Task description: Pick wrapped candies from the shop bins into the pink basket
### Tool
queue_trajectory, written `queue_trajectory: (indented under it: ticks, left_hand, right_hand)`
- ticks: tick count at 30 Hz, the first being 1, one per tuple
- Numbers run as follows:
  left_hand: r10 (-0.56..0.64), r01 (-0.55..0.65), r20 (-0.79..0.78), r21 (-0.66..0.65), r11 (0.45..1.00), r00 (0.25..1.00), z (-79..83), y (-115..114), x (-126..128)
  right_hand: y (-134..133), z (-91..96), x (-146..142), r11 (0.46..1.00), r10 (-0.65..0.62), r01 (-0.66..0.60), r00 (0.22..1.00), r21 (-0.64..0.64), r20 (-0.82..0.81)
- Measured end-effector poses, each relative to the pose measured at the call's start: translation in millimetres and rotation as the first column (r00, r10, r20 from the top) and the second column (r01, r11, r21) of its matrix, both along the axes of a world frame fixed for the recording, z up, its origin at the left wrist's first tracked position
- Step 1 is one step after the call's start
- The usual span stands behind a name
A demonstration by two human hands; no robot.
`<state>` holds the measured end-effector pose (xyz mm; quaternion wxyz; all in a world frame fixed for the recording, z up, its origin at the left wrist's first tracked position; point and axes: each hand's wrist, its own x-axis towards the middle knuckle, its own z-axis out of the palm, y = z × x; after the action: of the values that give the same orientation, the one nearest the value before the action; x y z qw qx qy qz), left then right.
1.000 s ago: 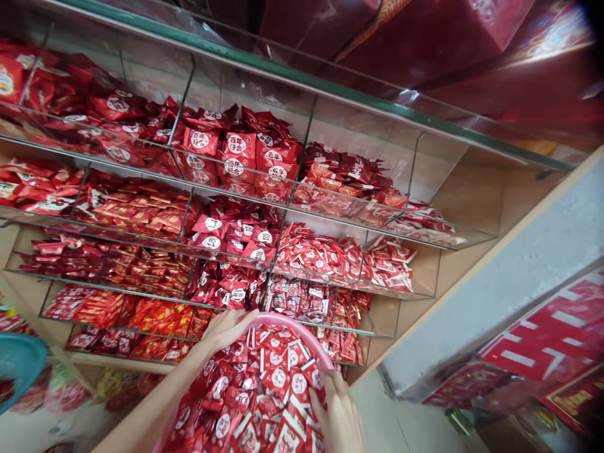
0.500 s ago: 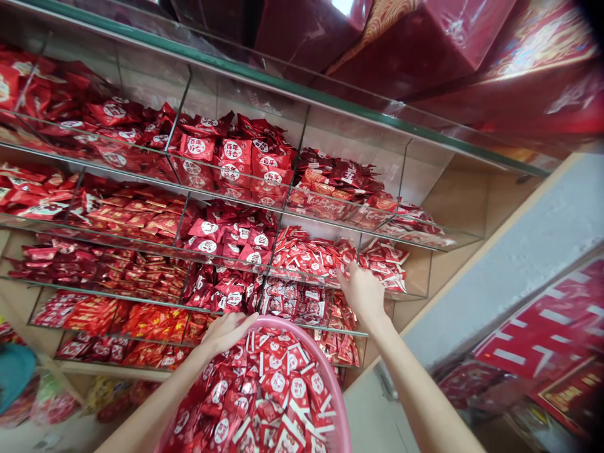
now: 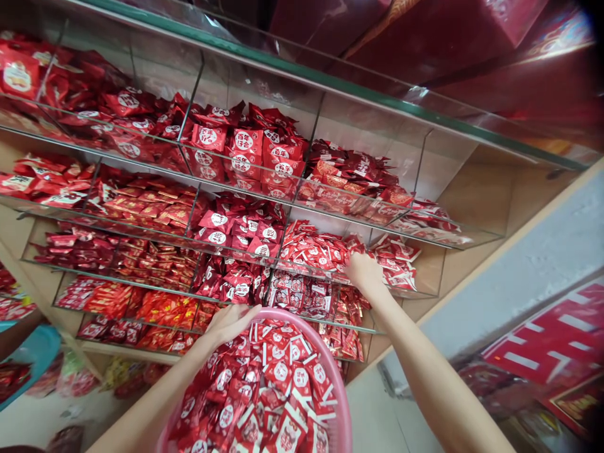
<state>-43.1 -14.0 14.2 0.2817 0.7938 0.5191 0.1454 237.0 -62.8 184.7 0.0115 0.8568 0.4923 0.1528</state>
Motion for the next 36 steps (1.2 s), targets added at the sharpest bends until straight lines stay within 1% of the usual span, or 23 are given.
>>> queue_trajectory:
  ticks: [2,5,8,10,11,13,15,17,19,21,24,28,31,36]
  left_hand:
    - [-0.009,0.009,0.001,-0.001,1.000,1.000,-1.4,0.6,0.7]
    - [-0.023,0.023,0.009,-0.003,1.000,1.000,-3.4,2.0,2.4]
    - [-0.032,0.032,0.011,-0.013,0.999,0.999,-5.3,3.5,4.9]
    - [-0.035,0.035,0.006,-0.013,0.999,0.999,-6.6,4.4,6.2]
    - [-0.037,0.037,0.004,-0.011,0.999,0.999,-7.2,4.7,6.7]
    - [-0.042,0.042,0.005,-0.005,0.999,0.999,-8.0,5.3,6.9]
    - [-0.044,0.044,0.009,-0.003,0.999,0.999,-8.0,5.5,6.2]
    - [-0.038,0.038,0.007,-0.009,0.999,0.999,-7.2,5.3,5.0]
    - [-0.029,0.029,0.003,-0.013,0.999,1.000,-6.0,4.9,3.9]
    - [-0.026,0.026,0.000,-0.011,1.000,1.000,-5.2,4.4,3.2]
    - [-0.031,0.031,-0.007,-0.012,0.999,0.999,-5.3,4.5,3.2]
    - [-0.038,0.037,-0.019,-0.010,0.999,0.999,-6.8,6.2,3.9]
    - [-0.040,0.040,-0.020,-0.001,0.999,0.999,-8.3,7.5,3.6]
    - [-0.038,0.039,-0.016,0.014,0.999,0.999,-11.6,9.0,1.8]
  right_hand:
    - [-6.6,3.1,-2.0,1.000,-0.002,0.002,1.000,0.022,0.010]
    - [-22.1,11.4,-5.0,0.997,0.026,-0.030,0.998,0.075,0.053]
    - [-42.9,17.8,-10.6,0.987,0.083,-0.098,0.990,0.130,0.118]
    - [-57.6,13.8,-17.0,0.973,0.162,-0.181,0.977,0.142,0.139]
    - [-64.8,7.8,-20.8,0.962,0.220,-0.238,0.966,0.132,0.136]
    - [-78.8,-12.5,-28.4,0.925,0.360,-0.369,0.927,0.086,0.103]
    - [-92.5,-40.4,-34.4,0.866,0.497,-0.499,0.866,0.026,0.061]
    - [-105.9,-69.0,-37.8,0.792,0.611,-0.610,0.791,-0.037,0.043]
    - [-118.3,-92.4,-38.5,0.724,0.688,-0.683,0.724,-0.098,0.038]
    - [-128.2,-108.6,-37.6,0.680,0.729,-0.718,0.684,-0.146,0.034]
    - [-135.7,-123.7,-36.0,0.647,0.757,-0.739,0.653,-0.188,0.041]
    - [-132.7,-138.6,-36.0,0.617,0.782,-0.762,0.621,-0.196,0.048]
    - [-126.0,-147.4,-35.0,0.604,0.795,-0.780,0.604,-0.164,0.051]
    - [-116.4,-158.7,-28.3,0.545,0.838,-0.833,0.536,-0.093,0.107]
